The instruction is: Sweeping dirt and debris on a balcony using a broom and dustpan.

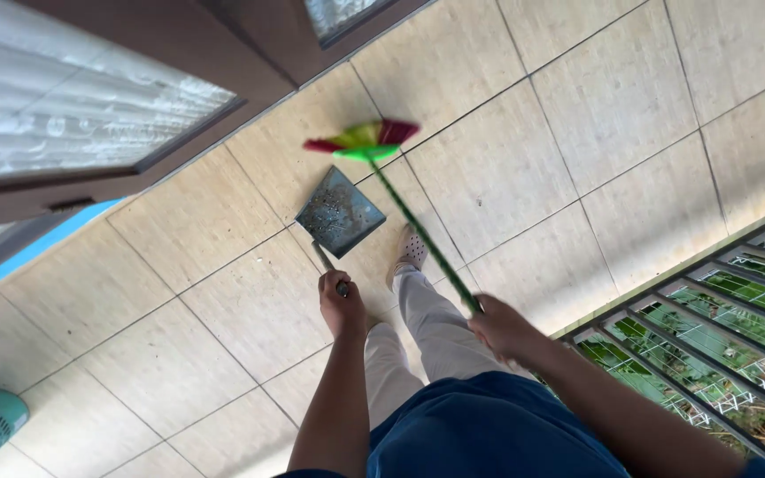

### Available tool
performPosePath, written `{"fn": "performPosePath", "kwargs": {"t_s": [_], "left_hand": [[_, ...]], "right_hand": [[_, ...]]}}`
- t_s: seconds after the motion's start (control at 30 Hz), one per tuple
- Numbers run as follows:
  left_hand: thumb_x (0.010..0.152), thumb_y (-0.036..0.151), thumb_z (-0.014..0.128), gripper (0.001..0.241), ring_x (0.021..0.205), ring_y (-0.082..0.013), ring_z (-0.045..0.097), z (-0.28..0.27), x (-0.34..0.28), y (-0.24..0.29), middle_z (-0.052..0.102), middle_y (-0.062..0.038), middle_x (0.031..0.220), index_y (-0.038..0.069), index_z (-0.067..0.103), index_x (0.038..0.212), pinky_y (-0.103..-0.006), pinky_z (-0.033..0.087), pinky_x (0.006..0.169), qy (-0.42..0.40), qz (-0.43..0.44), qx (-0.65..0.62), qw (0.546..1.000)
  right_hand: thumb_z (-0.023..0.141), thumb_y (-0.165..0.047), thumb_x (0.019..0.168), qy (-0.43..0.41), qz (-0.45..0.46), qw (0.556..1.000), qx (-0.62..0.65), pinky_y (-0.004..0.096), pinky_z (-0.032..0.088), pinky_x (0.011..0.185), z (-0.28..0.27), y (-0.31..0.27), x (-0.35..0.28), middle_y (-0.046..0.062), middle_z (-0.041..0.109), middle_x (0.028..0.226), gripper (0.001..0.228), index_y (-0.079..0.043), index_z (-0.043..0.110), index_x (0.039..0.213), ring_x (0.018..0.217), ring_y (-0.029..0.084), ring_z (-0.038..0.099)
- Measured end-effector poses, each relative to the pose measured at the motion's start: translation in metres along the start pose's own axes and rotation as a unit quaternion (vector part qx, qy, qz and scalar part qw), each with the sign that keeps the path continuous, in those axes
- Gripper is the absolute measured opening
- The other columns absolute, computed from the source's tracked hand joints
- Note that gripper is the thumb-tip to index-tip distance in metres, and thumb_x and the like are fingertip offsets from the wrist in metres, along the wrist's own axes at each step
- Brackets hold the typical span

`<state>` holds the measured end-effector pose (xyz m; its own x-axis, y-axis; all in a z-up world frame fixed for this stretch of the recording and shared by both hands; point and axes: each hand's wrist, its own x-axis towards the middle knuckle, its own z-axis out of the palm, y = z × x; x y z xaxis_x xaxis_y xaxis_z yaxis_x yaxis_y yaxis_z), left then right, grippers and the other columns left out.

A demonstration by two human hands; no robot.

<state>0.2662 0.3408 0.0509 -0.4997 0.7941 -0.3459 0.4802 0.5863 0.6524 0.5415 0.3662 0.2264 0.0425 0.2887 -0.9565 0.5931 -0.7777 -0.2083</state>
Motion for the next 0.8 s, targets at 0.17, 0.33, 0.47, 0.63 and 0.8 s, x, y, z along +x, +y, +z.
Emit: {"fn": "performPosePath", "kwargs": {"t_s": [0.17, 0.33, 0.47, 0.63, 0.8], "left_hand": [[0.085, 0.011, 0.062, 0.016, 0.109, -0.0335, 0.069, -0.034, -0.024, -0.020, 0.066, 0.001, 0.106, 0.023, 0.052, 0.088, -0.0509, 0.058, 0.086, -0.002, -0.012, -0.015, 1.000], [0.085, 0.006, 0.063, 0.019, 0.113, -0.0381, 0.068, -0.084, -0.068, -0.066, 0.066, -0.003, 0.101, 0.022, 0.053, 0.086, -0.0525, 0.057, 0.087, 0.031, 0.006, -0.064, 0.997], [0.084, 0.008, 0.062, 0.018, 0.118, -0.0371, 0.066, -0.115, -0.099, -0.108, 0.066, -0.003, 0.106, 0.022, 0.052, 0.086, -0.0498, 0.056, 0.093, 0.054, -0.022, -0.090, 0.994], [0.084, 0.006, 0.062, 0.018, 0.107, -0.0375, 0.068, -0.122, -0.100, -0.156, 0.065, -0.003, 0.100, 0.022, 0.053, 0.085, -0.0502, 0.056, 0.085, 0.077, -0.044, -0.086, 0.992], [0.083, 0.007, 0.064, 0.020, 0.097, -0.0385, 0.070, -0.118, -0.101, -0.186, 0.063, -0.002, 0.097, 0.024, 0.054, 0.087, -0.0513, 0.056, 0.080, 0.068, -0.048, -0.067, 0.994]], "right_hand": [[0.052, -0.012, 0.095, -0.026, 0.040, 0.975, 0.216, 0.033, 0.039, 0.030, 0.015, 0.005, -0.098, 0.010, 0.050, 0.060, 0.061, 0.000, 0.038, 0.153, 0.035, 0.017, 0.044], [0.052, -0.012, 0.096, 0.070, -0.029, 0.987, 0.141, 0.031, 0.038, 0.034, -0.001, 0.008, -0.038, 0.013, 0.049, 0.061, 0.051, 0.005, 0.045, 0.144, 0.044, 0.020, 0.047], [0.049, -0.009, 0.091, 0.078, -0.107, 0.987, 0.092, 0.031, 0.034, 0.027, 0.008, 0.006, 0.069, 0.008, 0.044, 0.058, 0.037, 0.011, 0.048, 0.122, 0.033, 0.016, 0.041], [0.050, -0.020, 0.093, 0.061, -0.076, 0.993, 0.059, 0.052, 0.050, 0.034, 0.148, 0.030, 0.086, 0.023, 0.053, 0.059, 0.039, 0.016, 0.053, 0.108, 0.038, 0.036, 0.059], [0.052, -0.013, 0.090, -0.051, -0.034, 0.996, 0.071, 0.044, 0.047, 0.028, 0.253, 0.023, -0.076, 0.017, 0.057, 0.052, 0.020, 0.006, 0.058, 0.091, 0.036, 0.033, 0.062]]}}
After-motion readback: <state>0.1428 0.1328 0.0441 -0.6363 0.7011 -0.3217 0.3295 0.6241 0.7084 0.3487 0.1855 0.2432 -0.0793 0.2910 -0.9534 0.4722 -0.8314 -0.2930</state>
